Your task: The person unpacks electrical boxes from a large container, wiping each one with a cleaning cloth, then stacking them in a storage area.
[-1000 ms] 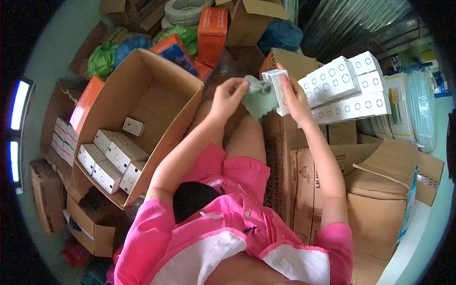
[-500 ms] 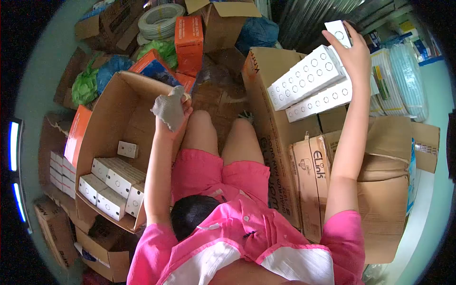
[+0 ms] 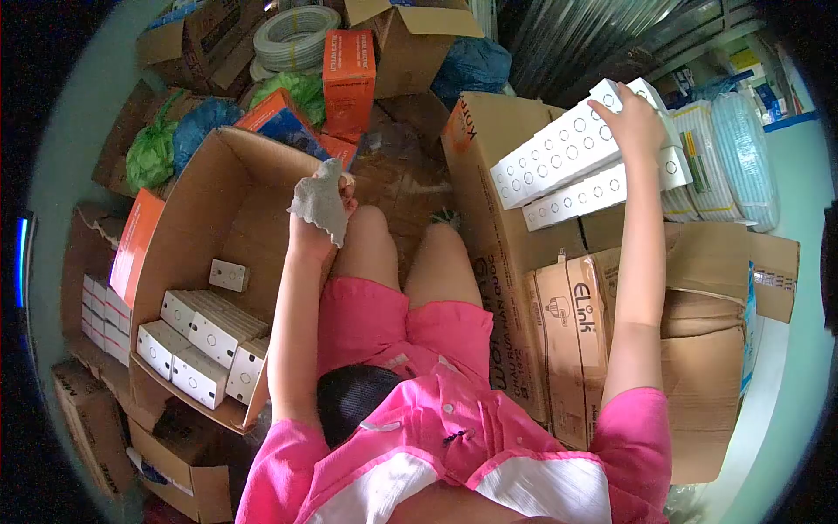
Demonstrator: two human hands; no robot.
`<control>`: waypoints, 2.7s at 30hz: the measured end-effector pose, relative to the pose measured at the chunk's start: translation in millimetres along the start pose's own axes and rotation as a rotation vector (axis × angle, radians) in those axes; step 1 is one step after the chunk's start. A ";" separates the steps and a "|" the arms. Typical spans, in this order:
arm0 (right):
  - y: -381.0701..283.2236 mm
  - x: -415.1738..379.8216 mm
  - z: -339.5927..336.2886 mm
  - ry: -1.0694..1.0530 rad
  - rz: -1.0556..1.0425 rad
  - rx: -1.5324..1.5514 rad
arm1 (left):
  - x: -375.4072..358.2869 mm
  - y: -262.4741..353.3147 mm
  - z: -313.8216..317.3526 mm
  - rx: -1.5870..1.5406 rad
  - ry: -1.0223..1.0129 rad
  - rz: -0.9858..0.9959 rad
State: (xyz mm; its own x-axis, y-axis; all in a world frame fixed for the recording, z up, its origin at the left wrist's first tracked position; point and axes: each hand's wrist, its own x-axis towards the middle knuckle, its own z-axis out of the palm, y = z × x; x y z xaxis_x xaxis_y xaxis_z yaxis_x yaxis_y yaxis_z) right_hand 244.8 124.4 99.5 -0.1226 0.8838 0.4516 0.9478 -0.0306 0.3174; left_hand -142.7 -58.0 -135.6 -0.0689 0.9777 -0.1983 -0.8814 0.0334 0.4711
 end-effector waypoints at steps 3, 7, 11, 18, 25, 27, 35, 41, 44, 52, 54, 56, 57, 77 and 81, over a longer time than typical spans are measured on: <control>-8.6 -7.9 -5.3 0.015 0.049 -0.032 | -1.2 -0.7 -4.3 -0.039 -0.020 -0.002; -12.0 -13.2 -0.9 0.105 0.057 -0.019 | 0.1 -1.8 -8.5 -0.072 -0.005 -0.023; -18.7 -15.7 -7.5 0.022 0.113 -0.003 | -1.1 -1.3 -3.7 -0.019 0.039 -0.012; -13.5 -15.6 -1.3 0.069 0.085 0.026 | -2.3 -0.6 -3.5 -0.024 -0.008 -0.010; -68.7 -50.4 -34.5 0.234 -0.195 0.354 | 1.5 -9.8 3.5 0.170 -0.042 0.032; -110.0 -76.7 -38.1 0.025 -0.298 0.760 | 5.7 -22.7 26.4 0.542 -0.054 0.196; -157.1 -122.9 3.6 -0.996 -0.417 1.300 | -13.5 -5.0 89.4 1.128 -0.268 0.699; -120.8 -115.9 43.0 -1.038 0.020 1.368 | -10.9 52.5 -11.6 1.723 0.612 0.686; -93.8 -118.0 89.7 -1.123 -0.006 1.174 | 13.1 75.9 -131.3 1.833 0.846 -0.167; -82.4 -113.8 110.4 -1.403 -0.219 1.064 | -41.7 25.4 -369.2 2.010 0.935 -0.601; -87.1 -113.6 94.9 -1.294 -0.002 1.076 | -50.0 28.3 -286.3 2.191 1.049 -0.632; -86.3 -112.0 100.8 -1.335 0.151 1.412 | -39.2 30.2 -308.3 2.208 1.120 -0.460; -86.8 -110.3 98.9 -1.326 0.157 1.427 | -36.0 45.1 -283.1 2.389 0.995 -0.422; -59.2 -132.9 86.9 -0.776 0.286 1.653 | 52.2 22.5 82.8 1.052 -0.184 0.631; -73.7 -136.9 95.7 -0.387 0.106 1.451 | 65.8 -63.5 80.4 0.798 -0.317 -0.051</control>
State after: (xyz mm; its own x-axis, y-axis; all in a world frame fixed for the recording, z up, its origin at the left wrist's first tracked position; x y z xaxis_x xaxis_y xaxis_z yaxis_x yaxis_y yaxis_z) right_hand 219.9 50.4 -65.5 -0.1736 0.9793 0.1036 0.4353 0.1707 -0.8840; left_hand -53.7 20.8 -109.5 0.2007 0.9788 -0.0420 -0.2793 0.0982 0.9552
